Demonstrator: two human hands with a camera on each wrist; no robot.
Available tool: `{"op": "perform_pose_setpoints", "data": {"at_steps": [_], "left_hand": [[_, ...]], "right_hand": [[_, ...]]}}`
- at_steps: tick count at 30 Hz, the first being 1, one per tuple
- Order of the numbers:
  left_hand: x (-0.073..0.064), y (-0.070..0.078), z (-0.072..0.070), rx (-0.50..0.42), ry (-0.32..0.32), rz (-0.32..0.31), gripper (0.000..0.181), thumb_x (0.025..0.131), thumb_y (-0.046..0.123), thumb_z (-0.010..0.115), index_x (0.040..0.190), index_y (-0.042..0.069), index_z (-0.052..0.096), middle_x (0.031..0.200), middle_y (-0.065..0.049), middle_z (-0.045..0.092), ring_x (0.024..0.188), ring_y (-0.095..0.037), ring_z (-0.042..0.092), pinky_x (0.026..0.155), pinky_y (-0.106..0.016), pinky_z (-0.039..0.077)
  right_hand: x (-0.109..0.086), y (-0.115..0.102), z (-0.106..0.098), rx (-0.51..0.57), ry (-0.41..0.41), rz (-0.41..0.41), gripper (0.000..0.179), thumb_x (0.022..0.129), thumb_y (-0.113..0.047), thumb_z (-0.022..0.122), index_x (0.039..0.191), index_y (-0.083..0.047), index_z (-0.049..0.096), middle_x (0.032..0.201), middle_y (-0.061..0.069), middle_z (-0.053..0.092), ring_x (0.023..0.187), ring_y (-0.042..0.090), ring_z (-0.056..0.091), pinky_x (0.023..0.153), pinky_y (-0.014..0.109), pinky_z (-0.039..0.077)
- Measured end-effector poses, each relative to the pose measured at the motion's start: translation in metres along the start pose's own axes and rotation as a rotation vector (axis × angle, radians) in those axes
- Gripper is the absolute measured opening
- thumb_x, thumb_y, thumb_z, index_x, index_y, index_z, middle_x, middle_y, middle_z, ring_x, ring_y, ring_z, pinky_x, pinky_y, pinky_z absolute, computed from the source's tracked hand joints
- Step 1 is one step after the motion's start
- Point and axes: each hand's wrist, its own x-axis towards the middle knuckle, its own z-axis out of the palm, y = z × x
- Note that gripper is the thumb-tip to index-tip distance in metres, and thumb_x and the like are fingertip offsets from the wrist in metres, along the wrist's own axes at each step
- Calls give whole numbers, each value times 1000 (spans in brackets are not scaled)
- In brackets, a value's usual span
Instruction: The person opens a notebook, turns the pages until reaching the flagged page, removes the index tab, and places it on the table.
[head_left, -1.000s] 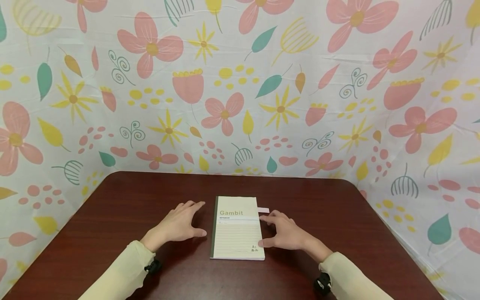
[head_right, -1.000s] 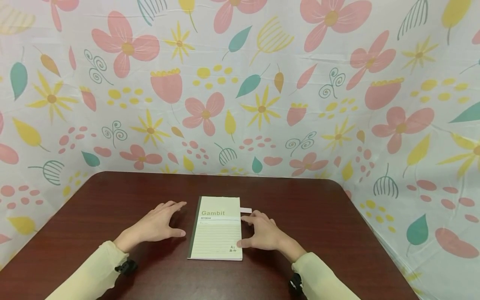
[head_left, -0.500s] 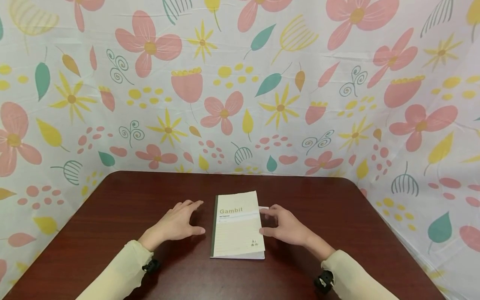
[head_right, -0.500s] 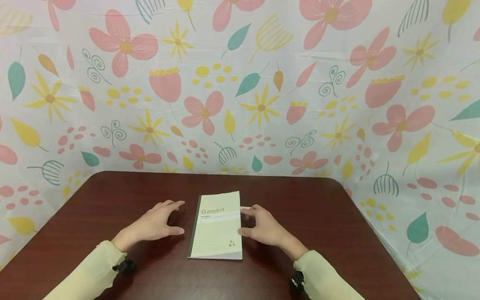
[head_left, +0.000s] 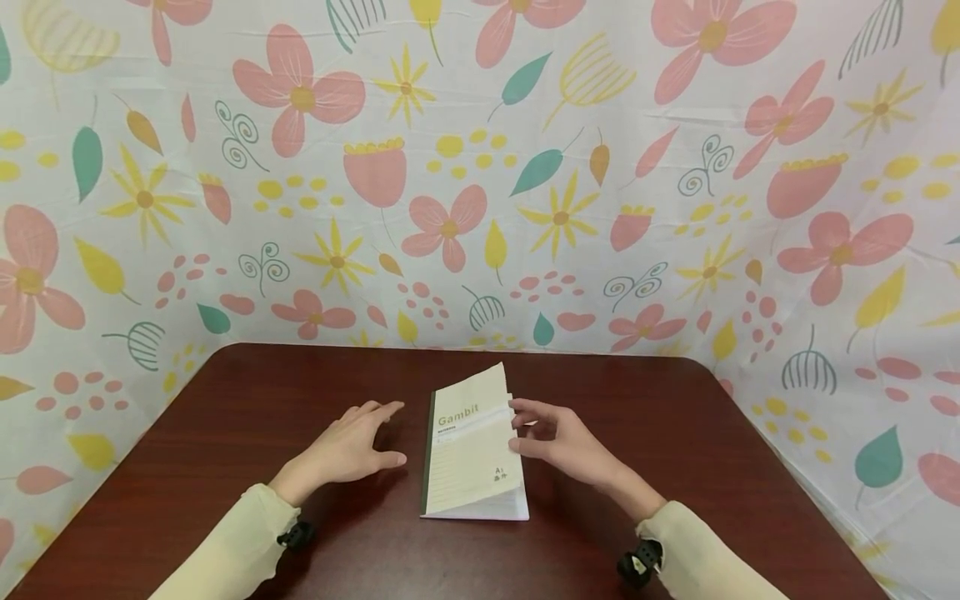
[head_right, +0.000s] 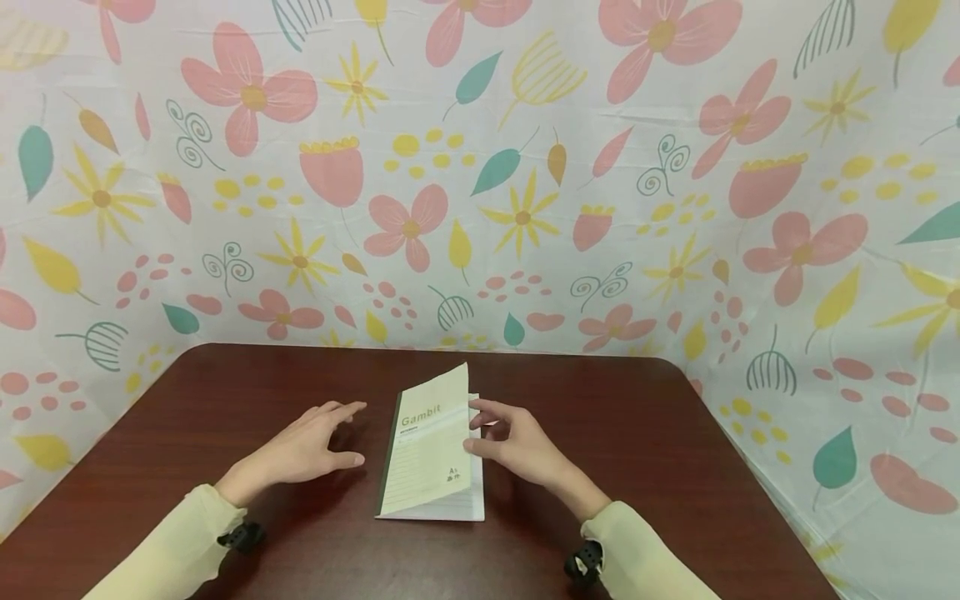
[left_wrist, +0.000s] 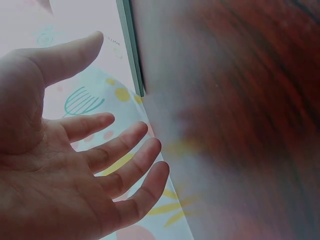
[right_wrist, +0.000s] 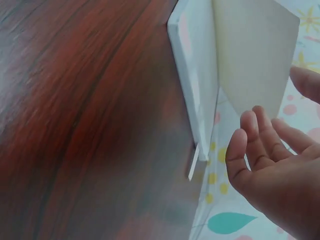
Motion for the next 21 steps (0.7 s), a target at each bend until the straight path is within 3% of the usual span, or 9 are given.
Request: {"op": "perform_pose_setpoints", "data": {"at_steps": [12, 21], "left_hand": [[-7, -7, -7, -55, 34, 24, 76, 93, 34, 82, 155, 6, 49, 138, -18, 59, 124, -37, 59, 93, -57, 53], [-7, -16, -15, -116, 91, 69, 72, 97, 31, 79, 157, 7, 47, 136, -17, 61, 119, -36, 62, 91, -54, 54]], "right_hand": [[11, -17, 11, 176, -49, 28, 65, 99, -20, 75, 157, -9, 49, 135, 18, 63, 110, 38, 64, 80, 44, 55], [23, -26, 21, 176, -87, -2, 66, 104, -26, 70, 163, -19, 42, 145, 16, 59, 113, 27, 68, 81, 51, 54]]}}
